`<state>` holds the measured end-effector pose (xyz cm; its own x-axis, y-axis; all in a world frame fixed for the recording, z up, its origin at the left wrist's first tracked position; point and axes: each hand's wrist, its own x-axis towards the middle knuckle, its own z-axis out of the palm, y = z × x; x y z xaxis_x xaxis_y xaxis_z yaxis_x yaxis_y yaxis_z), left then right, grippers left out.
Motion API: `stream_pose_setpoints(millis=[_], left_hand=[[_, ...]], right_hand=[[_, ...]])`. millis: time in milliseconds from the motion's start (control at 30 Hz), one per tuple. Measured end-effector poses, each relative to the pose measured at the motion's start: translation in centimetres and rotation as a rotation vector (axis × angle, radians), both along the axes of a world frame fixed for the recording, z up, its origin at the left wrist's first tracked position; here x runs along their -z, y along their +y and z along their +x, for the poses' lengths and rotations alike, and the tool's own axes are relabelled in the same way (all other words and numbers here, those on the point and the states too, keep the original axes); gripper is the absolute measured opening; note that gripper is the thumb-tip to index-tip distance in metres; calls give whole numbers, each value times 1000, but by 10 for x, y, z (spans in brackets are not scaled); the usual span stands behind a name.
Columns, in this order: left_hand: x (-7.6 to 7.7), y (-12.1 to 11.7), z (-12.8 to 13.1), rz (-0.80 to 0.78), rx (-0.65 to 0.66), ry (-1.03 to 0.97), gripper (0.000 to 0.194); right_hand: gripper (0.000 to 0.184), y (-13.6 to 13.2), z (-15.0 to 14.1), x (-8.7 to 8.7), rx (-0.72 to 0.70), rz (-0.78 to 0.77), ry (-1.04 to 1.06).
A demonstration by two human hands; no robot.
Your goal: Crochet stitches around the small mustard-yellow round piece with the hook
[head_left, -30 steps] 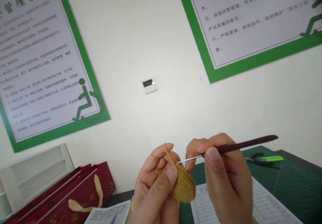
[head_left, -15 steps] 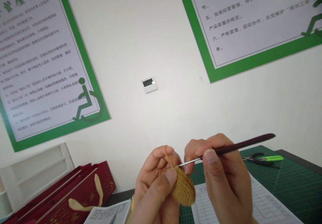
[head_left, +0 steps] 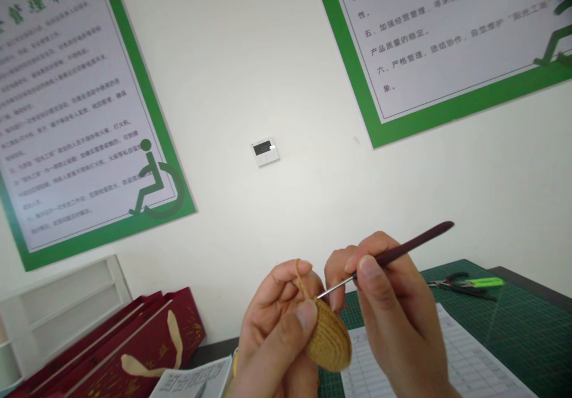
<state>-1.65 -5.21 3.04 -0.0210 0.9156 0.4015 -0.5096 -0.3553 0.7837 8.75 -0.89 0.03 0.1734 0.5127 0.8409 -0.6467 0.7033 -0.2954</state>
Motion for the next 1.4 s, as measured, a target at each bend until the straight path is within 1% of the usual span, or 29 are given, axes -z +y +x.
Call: stream_pose_setpoints(millis=[133,233,333,433,533,600,767,833,967,1167,1300,1400], left_hand=[[-3,-4,2,3,17,18,23],[-5,-6,2,-13,28,27,27],[-3,-6,1,-1,-17,29,34],[0,-3,3,43,-107,39,36],[3,0,5,92,-193,26,36],[4,1,7,102,-216,19,39],[3,2,7,127,-200,56,51],[3,3,8,139,-198,63,54],[3,3,10,188,-232,54,48],[5,2,10,164,-279,48,42],[5,2,10,145,-266,30,39],[4,2,9,137,-254,19,39]], right_hand=[[19,0,-1,-2,-58,-6,-3],[19,3,-1,-3,-111,-29,-3],[18,8,0,-4,-167,-64,-16],[14,13,1,-5,-191,-48,-37],[7,16,1,-4,-178,3,-68],[4,15,0,-3,-159,11,-69],[5,13,-3,0,-58,-7,-21],[6,13,-3,2,-39,-15,-3],[10,13,-2,3,-31,-36,13],[16,15,5,-3,-35,-19,28],[19,16,10,-5,-30,1,3],[18,16,14,-5,15,53,-17]])
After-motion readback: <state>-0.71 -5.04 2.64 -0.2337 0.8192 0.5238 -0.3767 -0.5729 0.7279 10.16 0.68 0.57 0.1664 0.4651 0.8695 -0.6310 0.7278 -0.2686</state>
